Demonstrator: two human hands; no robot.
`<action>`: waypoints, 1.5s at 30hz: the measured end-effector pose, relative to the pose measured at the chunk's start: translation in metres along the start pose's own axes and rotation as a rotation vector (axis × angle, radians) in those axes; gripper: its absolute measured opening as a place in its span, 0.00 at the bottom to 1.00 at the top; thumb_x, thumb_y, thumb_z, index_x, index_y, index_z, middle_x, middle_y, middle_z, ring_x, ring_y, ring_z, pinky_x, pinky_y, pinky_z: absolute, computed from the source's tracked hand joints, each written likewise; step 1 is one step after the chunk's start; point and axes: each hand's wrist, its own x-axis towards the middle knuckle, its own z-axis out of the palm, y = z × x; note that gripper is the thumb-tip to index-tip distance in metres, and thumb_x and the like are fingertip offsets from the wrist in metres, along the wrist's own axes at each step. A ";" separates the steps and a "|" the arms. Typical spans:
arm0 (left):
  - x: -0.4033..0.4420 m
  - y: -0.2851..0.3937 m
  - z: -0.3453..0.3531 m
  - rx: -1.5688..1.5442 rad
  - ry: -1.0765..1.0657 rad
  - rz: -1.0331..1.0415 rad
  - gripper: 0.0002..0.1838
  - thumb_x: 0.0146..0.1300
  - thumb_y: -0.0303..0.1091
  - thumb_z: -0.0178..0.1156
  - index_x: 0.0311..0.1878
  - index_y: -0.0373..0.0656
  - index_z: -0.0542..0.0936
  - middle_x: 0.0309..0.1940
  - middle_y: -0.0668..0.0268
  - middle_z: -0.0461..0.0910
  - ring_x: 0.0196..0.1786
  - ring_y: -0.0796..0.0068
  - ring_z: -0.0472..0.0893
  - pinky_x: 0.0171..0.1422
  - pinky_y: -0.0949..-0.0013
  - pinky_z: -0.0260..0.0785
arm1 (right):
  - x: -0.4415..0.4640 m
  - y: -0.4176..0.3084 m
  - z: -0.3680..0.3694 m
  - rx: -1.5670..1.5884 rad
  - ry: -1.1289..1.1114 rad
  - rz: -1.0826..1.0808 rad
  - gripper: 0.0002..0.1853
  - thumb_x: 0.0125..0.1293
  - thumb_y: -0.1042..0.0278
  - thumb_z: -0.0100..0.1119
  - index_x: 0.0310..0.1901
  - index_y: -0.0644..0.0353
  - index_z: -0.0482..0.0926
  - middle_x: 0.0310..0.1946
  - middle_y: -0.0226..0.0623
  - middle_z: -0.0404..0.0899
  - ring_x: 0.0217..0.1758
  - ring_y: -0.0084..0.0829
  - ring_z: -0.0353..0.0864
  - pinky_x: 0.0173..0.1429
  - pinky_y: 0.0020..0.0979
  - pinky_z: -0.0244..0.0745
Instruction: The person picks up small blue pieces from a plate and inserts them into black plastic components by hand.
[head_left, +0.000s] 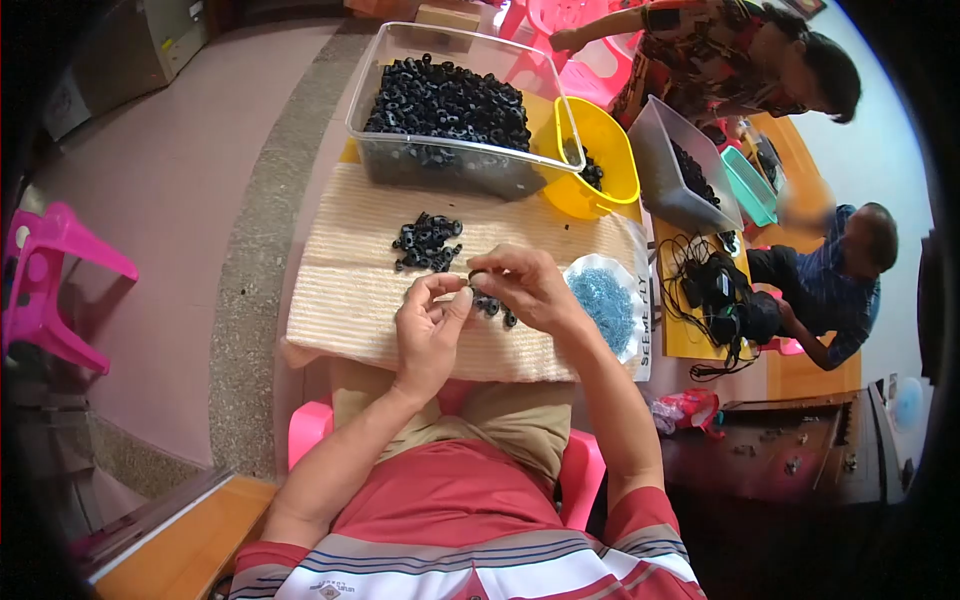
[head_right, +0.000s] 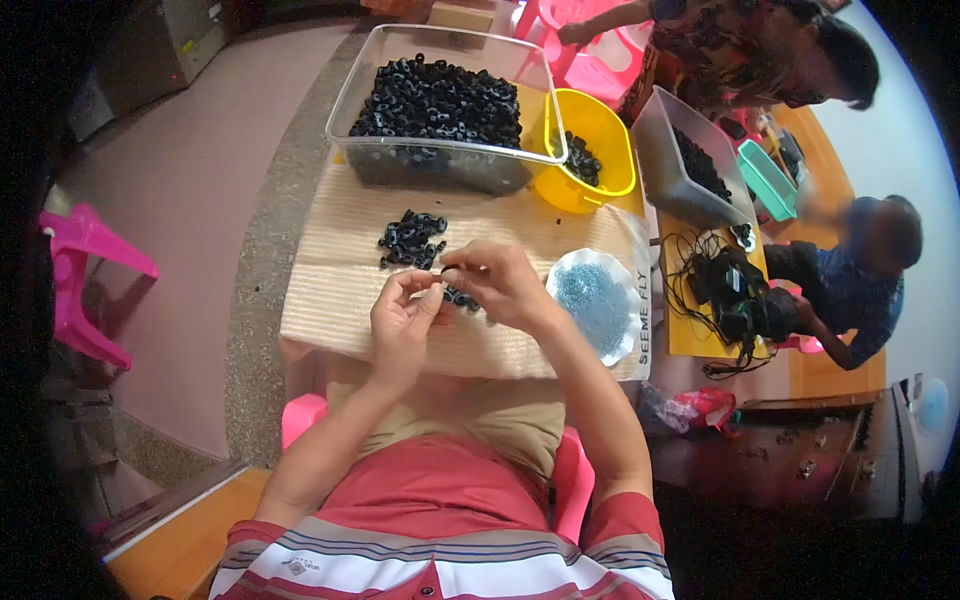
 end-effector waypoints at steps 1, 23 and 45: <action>-0.002 0.011 0.005 -0.049 -0.020 -0.039 0.14 0.74 0.35 0.65 0.54 0.36 0.77 0.41 0.65 0.83 0.41 0.79 0.85 0.43 0.74 0.80 | -0.005 -0.002 0.000 0.037 -0.025 -0.010 0.10 0.69 0.71 0.68 0.50 0.64 0.86 0.39 0.39 0.86 0.40 0.25 0.85 0.47 0.29 0.80; -0.009 0.011 0.005 -0.063 -0.235 -0.220 0.13 0.68 0.24 0.67 0.54 0.35 0.81 0.43 0.62 0.85 0.44 0.76 0.86 0.51 0.70 0.84 | -0.067 0.000 -0.014 -0.313 0.240 -0.238 0.10 0.64 0.71 0.70 0.47 0.60 0.85 0.42 0.43 0.84 0.44 0.45 0.84 0.49 0.36 0.81; -0.014 0.006 0.007 -0.003 -0.273 -0.215 0.11 0.67 0.23 0.68 0.51 0.33 0.83 0.38 0.66 0.86 0.38 0.81 0.84 0.46 0.75 0.81 | -0.053 0.032 -0.081 -0.939 0.257 0.102 0.14 0.62 0.68 0.60 0.47 0.60 0.85 0.44 0.46 0.86 0.57 0.48 0.80 0.62 0.45 0.75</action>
